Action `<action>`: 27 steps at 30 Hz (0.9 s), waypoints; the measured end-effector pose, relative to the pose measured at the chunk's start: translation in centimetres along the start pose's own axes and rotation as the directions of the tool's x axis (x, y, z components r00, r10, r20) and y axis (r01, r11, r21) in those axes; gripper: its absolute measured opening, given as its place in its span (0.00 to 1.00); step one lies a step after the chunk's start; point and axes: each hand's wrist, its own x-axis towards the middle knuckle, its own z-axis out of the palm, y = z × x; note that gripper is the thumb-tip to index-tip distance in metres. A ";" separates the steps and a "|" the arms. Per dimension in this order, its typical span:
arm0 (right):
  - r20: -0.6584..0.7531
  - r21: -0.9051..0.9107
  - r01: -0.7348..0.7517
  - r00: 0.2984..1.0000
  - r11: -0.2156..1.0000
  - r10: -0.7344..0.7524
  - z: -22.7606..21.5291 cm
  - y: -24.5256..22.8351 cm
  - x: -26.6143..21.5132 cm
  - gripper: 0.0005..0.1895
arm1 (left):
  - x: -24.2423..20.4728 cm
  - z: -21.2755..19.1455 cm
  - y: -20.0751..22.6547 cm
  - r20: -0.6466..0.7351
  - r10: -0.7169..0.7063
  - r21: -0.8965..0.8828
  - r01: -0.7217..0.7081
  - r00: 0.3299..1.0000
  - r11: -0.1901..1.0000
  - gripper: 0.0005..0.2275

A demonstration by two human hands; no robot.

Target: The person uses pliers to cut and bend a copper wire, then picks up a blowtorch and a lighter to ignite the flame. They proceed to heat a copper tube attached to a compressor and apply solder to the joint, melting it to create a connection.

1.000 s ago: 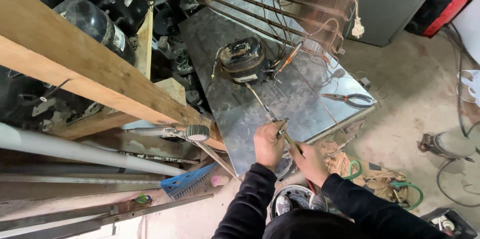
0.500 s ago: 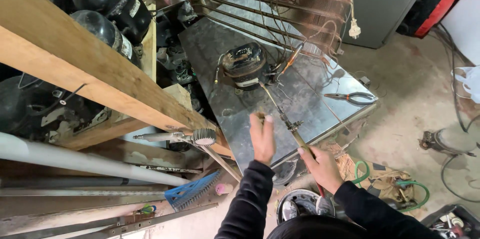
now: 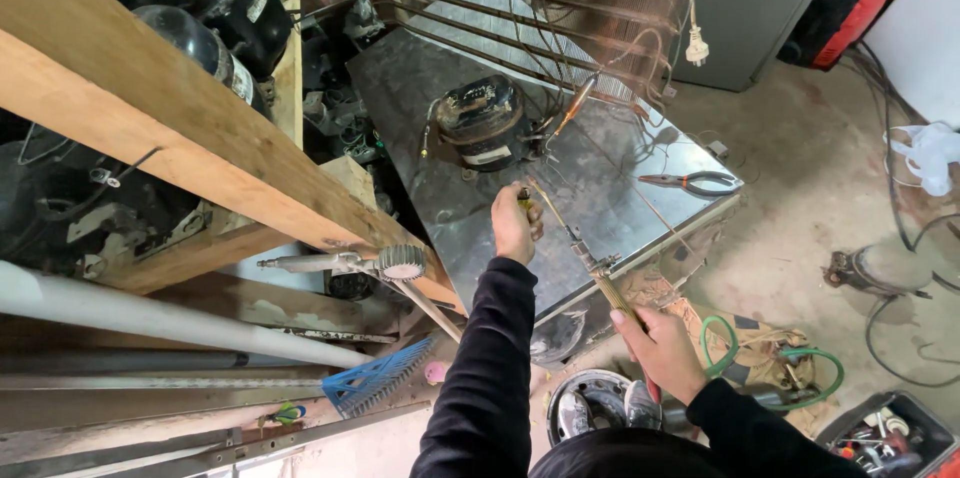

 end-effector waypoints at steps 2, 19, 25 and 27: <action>-0.001 -0.049 -0.044 0.999 0.998 0.044 -0.3 -0.4 -0.4 0.20 | -0.3 0.3 0.0 -0.008 -0.007 -0.002 0.007 1.000 1.000 0.10; 0.014 -0.073 -0.015 1.000 0.997 0.016 -0.4 0.8 0.0 0.19 | 0.4 0.2 -1.1 0.020 -0.017 -0.098 0.019 1.000 0.995 0.09; -0.009 -0.095 -0.011 1.000 0.995 0.010 -0.5 1.4 1.0 0.19 | -11.5 2.2 -1.8 0.006 0.693 0.392 -0.640 0.720 0.661 0.13; -0.013 -0.100 -0.023 1.000 0.995 0.022 -0.6 1.6 1.2 0.19 | -17.0 4.5 0.5 0.379 0.618 0.712 -0.644 0.689 0.280 0.19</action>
